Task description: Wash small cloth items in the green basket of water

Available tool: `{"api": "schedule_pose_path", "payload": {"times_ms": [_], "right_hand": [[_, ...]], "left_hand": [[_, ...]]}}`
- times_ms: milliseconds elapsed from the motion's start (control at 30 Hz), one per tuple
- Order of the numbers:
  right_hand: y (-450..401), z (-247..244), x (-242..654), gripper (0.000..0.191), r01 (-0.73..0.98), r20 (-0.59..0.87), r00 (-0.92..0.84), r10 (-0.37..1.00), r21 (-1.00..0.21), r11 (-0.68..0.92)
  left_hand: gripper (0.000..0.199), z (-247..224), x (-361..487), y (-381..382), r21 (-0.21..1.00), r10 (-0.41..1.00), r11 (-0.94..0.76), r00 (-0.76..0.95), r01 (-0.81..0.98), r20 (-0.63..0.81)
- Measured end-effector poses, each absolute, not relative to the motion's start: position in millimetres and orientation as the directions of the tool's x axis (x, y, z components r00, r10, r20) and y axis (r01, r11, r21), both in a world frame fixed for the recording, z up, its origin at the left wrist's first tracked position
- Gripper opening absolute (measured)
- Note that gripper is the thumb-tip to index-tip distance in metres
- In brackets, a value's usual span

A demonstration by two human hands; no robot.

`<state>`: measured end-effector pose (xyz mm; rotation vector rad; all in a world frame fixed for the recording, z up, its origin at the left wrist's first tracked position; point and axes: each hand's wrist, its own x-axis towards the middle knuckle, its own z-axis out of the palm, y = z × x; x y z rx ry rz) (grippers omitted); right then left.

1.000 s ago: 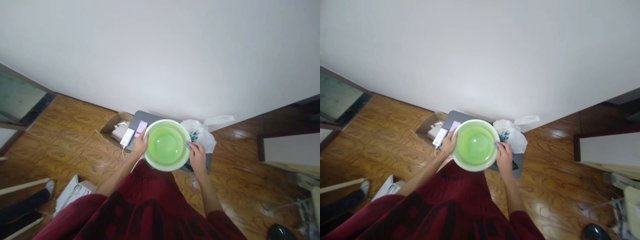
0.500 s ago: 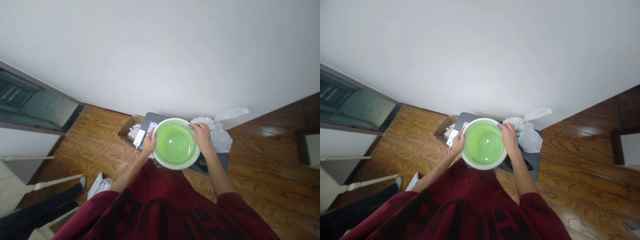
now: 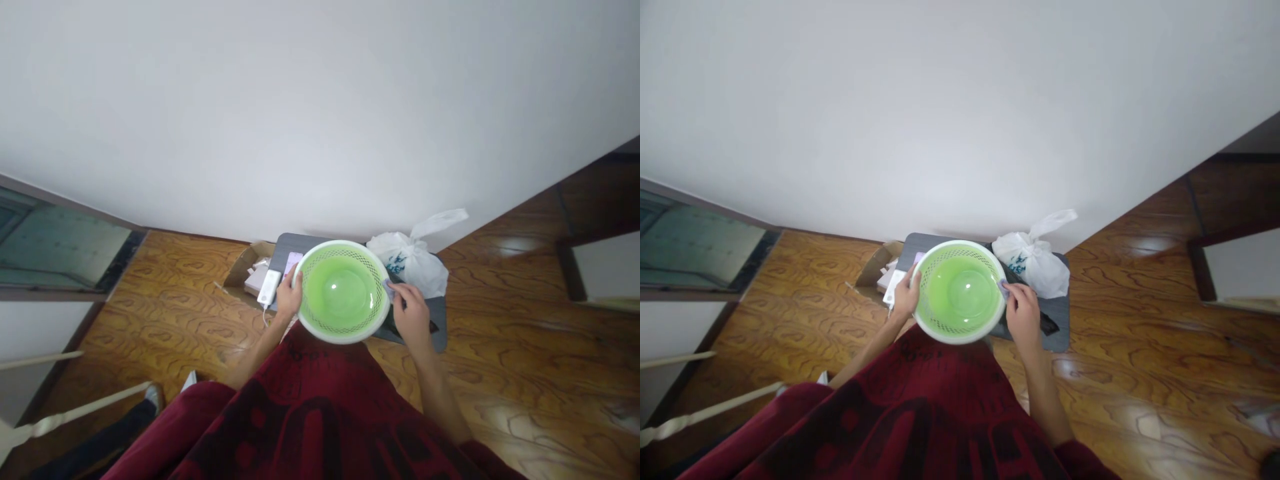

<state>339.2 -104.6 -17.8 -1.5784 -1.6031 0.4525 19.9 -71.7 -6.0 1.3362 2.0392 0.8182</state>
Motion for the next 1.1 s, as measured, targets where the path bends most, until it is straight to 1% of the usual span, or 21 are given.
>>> {"api": "schedule_pose_path", "payload": {"times_ms": [133,267,500,767,900,1033,1100], "right_hand": [[-118.2,-19.5,333.9,0.033,0.630,0.269,0.210,0.940,-0.772,0.080],[-104.7,-19.7,335.3,0.034,0.644,0.274,0.219,0.937,-0.761,0.072],[-37.5,-16.7,329.9,0.038,0.710,0.235,0.067,0.970,-0.694,0.119],[29.3,-5.3,281.0,0.042,0.768,0.172,-0.138,0.975,-0.603,0.215],[36.0,-0.5,268.7,0.041,0.800,0.141,-0.168,0.976,-0.559,0.219],[21.7,8.7,271.0,0.041,0.829,0.145,-0.157,0.977,-0.518,0.210],[9.0,11.8,265.2,0.039,0.819,0.150,-0.178,0.973,-0.526,0.231]], "left_hand": [[0.049,-5.8,19.2,-71.1,0.742,0.925,0.338,-0.348,0.579,-0.150],[0.049,-6.2,19.1,-71.0,0.770,0.929,0.324,-0.337,0.550,-0.150],[0.049,-9.5,19.1,-70.6,0.798,0.926,0.316,-0.350,0.513,-0.142],[0.051,-10.3,17.4,-70.9,0.785,0.931,0.305,-0.342,0.540,-0.126],[0.051,-12.7,15.6,-71.5,0.770,0.933,0.302,-0.341,0.561,-0.117],[0.051,-13.4,15.5,-71.1,0.777,0.939,0.284,-0.328,0.562,-0.106],[0.051,-13.2,15.8,-70.5,0.782,0.939,0.282,-0.326,0.556,-0.107]]}}
